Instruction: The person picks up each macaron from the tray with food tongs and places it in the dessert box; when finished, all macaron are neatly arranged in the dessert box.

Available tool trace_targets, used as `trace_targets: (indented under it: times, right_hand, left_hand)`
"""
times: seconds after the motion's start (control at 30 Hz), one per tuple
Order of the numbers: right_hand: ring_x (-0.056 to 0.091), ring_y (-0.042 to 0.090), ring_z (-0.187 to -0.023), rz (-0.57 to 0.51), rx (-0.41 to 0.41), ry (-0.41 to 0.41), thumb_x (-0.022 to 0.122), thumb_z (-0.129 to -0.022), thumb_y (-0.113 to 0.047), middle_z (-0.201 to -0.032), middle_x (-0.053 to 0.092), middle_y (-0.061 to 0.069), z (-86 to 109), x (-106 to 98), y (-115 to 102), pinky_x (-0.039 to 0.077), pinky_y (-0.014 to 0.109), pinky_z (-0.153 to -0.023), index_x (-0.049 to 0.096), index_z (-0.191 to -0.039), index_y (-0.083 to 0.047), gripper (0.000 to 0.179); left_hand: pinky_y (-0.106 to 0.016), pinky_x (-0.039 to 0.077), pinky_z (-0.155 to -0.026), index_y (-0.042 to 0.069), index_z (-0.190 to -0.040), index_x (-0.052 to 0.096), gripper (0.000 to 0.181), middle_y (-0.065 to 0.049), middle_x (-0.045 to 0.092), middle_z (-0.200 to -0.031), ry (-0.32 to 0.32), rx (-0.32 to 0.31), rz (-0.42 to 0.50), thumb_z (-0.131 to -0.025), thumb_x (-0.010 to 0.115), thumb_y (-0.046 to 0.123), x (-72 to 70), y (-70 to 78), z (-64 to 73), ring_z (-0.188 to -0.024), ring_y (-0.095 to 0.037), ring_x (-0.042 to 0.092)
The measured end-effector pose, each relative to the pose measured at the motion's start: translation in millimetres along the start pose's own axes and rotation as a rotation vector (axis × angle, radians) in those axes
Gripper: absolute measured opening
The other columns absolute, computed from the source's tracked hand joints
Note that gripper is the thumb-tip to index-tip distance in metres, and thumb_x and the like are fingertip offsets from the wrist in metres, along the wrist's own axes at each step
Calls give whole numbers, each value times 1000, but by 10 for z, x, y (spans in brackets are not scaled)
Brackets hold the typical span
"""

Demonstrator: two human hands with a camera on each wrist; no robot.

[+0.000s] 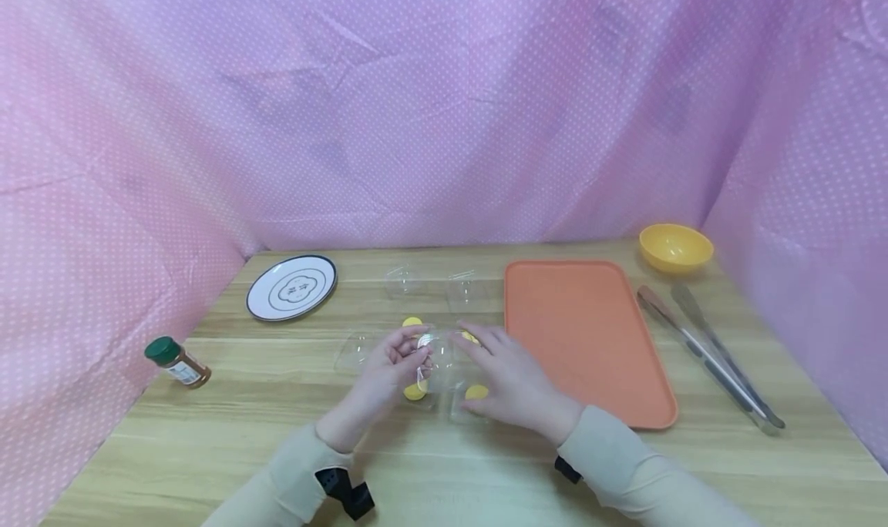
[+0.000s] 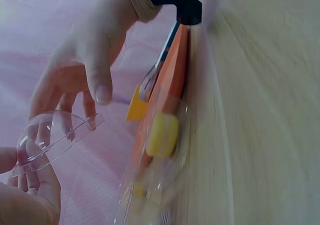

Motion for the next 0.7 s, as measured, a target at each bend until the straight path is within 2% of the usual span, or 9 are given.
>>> trace_targets:
  times: [0.2,0.37,0.47,0.57,0.7]
  right_hand:
    - [50,29,-118,19,-24,65,90,-55,-31,-136,50,11,26,14,-5,48,47,-95,52,-132,-8,89]
    - [52,29,-115,27,-20,73,89,-57,-31,-130,54,13,47,12,-8,49,48,-93,54,-131,-8,85]
    - [54,29,-113,29,-13,64,89,-58,-31,-127,56,13,61,8,-12,49,47,-91,54,-130,-8,83]
    - [55,28,-112,25,-8,54,88,-59,-31,-126,57,12,75,3,-9,50,47,-90,55,-130,-9,82]
    - [55,27,-111,16,7,27,89,-57,-32,-124,58,11,104,0,14,50,45,-90,57,-128,-8,82]
  left_hand:
    - [-18,53,-72,-7,-131,39,39,9,60,-84,3,-71,153,-94,48,-3,63,-45,15,-77,-3,58]
    - [-18,53,-73,-5,-132,40,39,8,61,-86,4,-99,161,-95,49,0,73,-67,35,-78,-4,58]
    - [-21,53,-77,-6,-133,39,41,5,62,-91,-4,-94,89,-94,51,1,57,-78,41,-81,-5,58]
    - [-23,53,-81,-5,-133,42,43,-2,62,-98,-7,-77,-48,-93,55,3,18,-85,41,-86,-7,59]
    - [-29,52,-87,-4,-130,47,43,-16,59,-110,-50,15,-344,-91,60,7,-9,-54,57,-95,-16,60]
Point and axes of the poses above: each hand's wrist, its own z-axis away from the middle knuckle, its own x-axis out of the palm, y = z × x, the point moved 5 cm from there along -z, towards the middle knuckle
